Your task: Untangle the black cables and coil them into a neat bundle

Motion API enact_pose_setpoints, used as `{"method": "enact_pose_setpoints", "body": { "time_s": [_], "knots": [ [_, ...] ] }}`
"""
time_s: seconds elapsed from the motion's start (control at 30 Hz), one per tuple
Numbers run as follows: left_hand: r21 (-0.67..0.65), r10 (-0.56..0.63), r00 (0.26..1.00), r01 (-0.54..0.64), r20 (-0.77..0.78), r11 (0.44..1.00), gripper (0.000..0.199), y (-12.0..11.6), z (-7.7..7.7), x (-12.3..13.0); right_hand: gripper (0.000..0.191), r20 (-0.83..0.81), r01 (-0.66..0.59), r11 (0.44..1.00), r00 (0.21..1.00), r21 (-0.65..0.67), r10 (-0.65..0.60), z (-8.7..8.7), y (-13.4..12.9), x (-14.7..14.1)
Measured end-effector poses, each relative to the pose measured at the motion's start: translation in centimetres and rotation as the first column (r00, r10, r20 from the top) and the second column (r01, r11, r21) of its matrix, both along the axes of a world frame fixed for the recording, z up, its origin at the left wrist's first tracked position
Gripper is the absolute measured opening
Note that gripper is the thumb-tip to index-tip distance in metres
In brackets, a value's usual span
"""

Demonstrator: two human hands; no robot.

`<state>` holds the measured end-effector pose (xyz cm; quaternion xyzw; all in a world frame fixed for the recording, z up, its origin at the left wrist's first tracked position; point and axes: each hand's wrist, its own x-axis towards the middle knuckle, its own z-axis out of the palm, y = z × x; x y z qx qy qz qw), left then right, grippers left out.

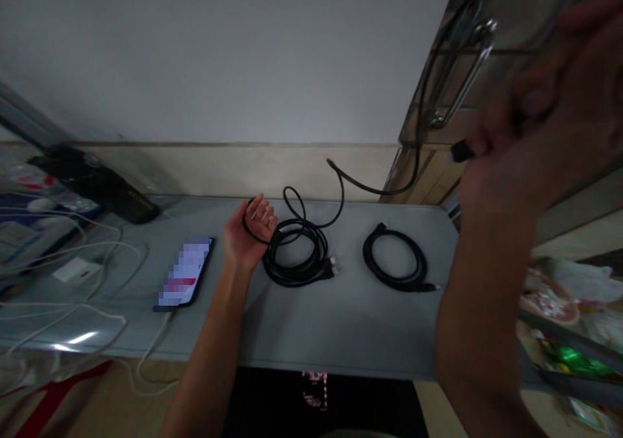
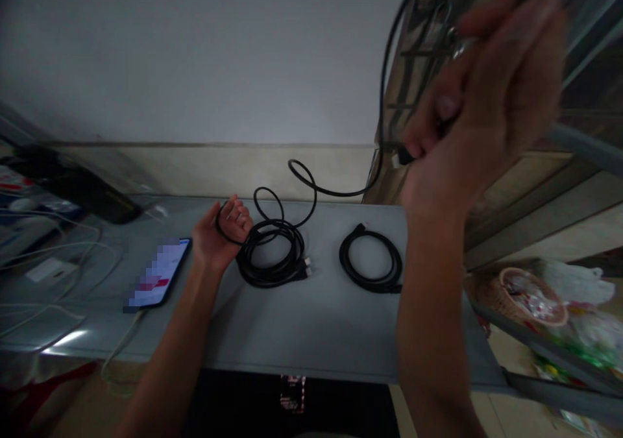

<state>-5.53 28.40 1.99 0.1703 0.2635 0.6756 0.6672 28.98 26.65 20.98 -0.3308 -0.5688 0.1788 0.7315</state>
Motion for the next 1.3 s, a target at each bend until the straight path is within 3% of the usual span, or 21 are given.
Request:
{"method": "enact_pose_setpoints", "body": {
  "time_s": [0.07,0.13,0.2,0.27,0.4,0.5,0.6,0.7,0.87,1.03,1.2,1.3],
  "knots": [
    [-0.045,-0.045,0.999,0.044,-0.017,0.998,0.028,-0.1,0.1,0.6,0.034,-0.007,-0.04,0.986,0.999,0.16,0.042,-0.1,-0.7,-2.3],
    [-0.065,-0.086,0.996,0.084,-0.029,0.994,0.032,-0.2,0.2,1.1,0.029,0.198,-0.219,0.971,0.96,0.1,0.196,-0.6,-1.1,-3.8],
    [-0.068,-0.115,0.992,0.112,-0.046,0.991,0.035,-0.2,0.1,1.4,0.03,0.436,-0.369,0.924,0.819,-0.096,0.372,-1.6,-0.9,-5.0],
    [-0.074,-0.126,0.989,0.12,-0.075,0.99,0.035,-0.2,0.1,1.5,0.029,0.603,-0.412,0.875,0.639,-0.255,0.477,-3.0,-0.3,-6.3],
    [-0.082,-0.105,0.991,0.098,-0.086,0.992,0.035,-0.2,0.4,1.9,0.027,0.789,-0.365,0.846,0.344,-0.388,0.51,-6.7,1.2,-9.8],
    [-0.112,-0.077,0.993,0.067,-0.091,0.992,0.036,-0.2,0.8,2.2,0.023,0.846,-0.351,0.844,0.205,-0.406,0.492,-9.8,2.1,-12.1],
    [-0.164,-0.115,0.986,0.094,-0.124,0.982,0.04,-0.3,1.0,2.4,0.019,0.866,-0.325,0.855,0.165,-0.405,0.473,-12.3,2.6,-13.3],
    [-0.157,-0.13,0.981,0.107,-0.141,0.982,0.041,-0.1,0.5,2.3,0.019,0.863,-0.288,0.856,0.148,-0.43,0.483,-13.4,2.8,-13.7],
    [-0.135,-0.101,0.982,0.08,-0.161,0.988,0.03,0.3,-0.5,1.9,0.022,0.817,-0.225,0.806,0.064,-0.547,0.572,-13.0,2.4,-14.2],
    [-0.129,-0.079,0.98,0.056,-0.181,0.99,0.026,0.3,-0.9,1.8,0.028,0.786,-0.211,0.773,0.031,-0.599,0.618,-13.0,1.9,-15.3],
    [-0.113,-0.049,0.97,0.022,-0.24,0.993,0.027,0.1,-0.7,2.1,0.053,0.834,-0.216,0.819,0.034,-0.532,0.551,-13.8,1.4,-15.6],
    [-0.076,-0.017,0.976,0.001,-0.216,0.997,0.032,-0.1,-0.1,2.4,0.047,0.844,-0.216,0.827,0.023,-0.519,0.536,-13.8,1.1,-15.6]
  ]
}}
